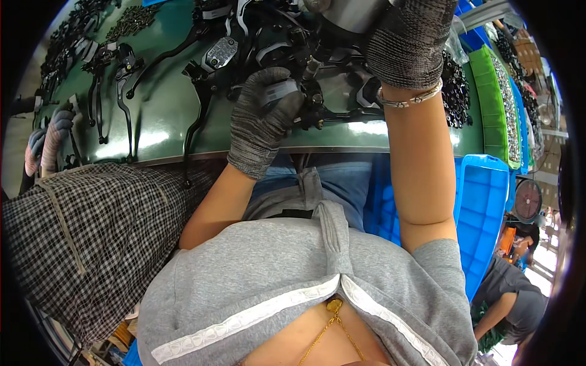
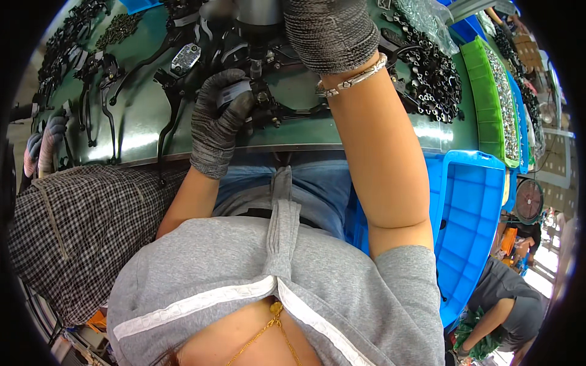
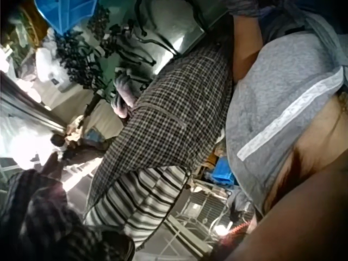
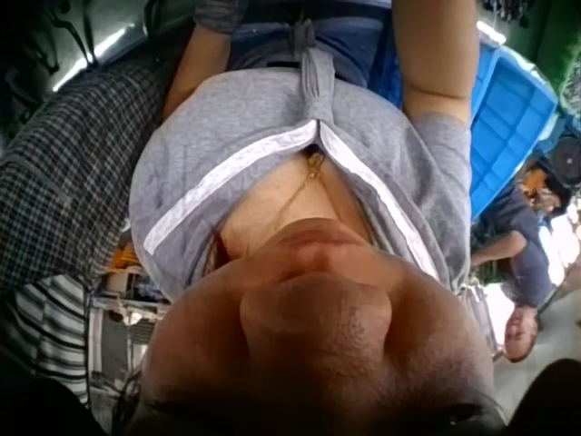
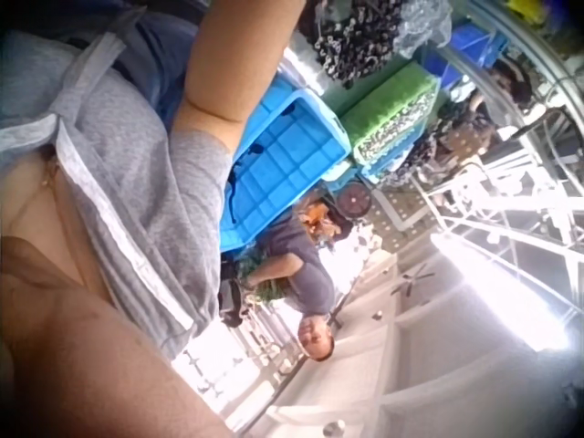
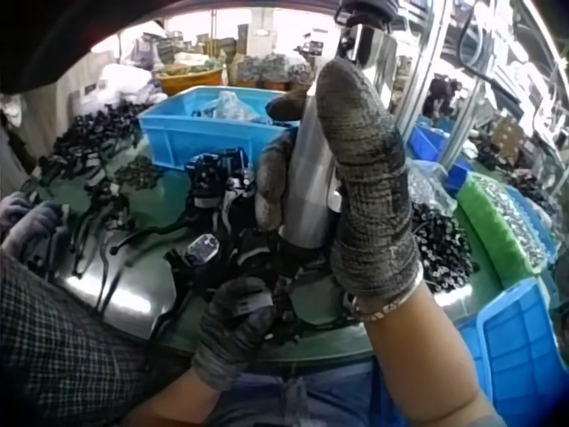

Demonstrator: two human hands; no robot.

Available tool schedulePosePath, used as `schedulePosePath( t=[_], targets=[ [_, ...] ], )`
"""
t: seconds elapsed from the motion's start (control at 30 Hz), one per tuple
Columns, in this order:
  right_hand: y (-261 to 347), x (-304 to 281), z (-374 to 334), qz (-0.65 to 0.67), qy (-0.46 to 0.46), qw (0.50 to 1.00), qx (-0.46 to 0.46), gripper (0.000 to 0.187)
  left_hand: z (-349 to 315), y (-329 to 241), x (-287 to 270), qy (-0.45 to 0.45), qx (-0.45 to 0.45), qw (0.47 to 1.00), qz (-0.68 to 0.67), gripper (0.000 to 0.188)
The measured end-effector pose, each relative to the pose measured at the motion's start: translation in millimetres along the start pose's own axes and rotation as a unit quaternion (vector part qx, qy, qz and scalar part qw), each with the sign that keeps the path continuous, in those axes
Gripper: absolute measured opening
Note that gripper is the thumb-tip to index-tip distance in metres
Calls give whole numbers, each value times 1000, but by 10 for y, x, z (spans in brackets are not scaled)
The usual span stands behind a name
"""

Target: Assembling or preparing black industrial mechanical components and placing them into a blue storage bin.

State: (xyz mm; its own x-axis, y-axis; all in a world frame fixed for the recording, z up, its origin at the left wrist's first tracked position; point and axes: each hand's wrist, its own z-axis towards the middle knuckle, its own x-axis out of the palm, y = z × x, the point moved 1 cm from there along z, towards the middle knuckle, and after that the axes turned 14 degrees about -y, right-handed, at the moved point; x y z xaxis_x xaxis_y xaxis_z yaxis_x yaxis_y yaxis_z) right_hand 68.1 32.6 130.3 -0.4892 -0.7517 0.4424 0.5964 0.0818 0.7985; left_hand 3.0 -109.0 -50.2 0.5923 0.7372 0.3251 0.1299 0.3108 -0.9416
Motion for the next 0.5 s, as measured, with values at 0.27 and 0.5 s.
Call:
schedulePosePath(
  t=[0.27,0.5],
  targets=[
    [-264,134,-59,-116,-57,992,2,39,-41,-22,-29,1,-31,999,-11,38],
    [-203,291,-104,-157,-12,987,32,38,8,115,-33,-6,80,997,22,29]
  ],
)
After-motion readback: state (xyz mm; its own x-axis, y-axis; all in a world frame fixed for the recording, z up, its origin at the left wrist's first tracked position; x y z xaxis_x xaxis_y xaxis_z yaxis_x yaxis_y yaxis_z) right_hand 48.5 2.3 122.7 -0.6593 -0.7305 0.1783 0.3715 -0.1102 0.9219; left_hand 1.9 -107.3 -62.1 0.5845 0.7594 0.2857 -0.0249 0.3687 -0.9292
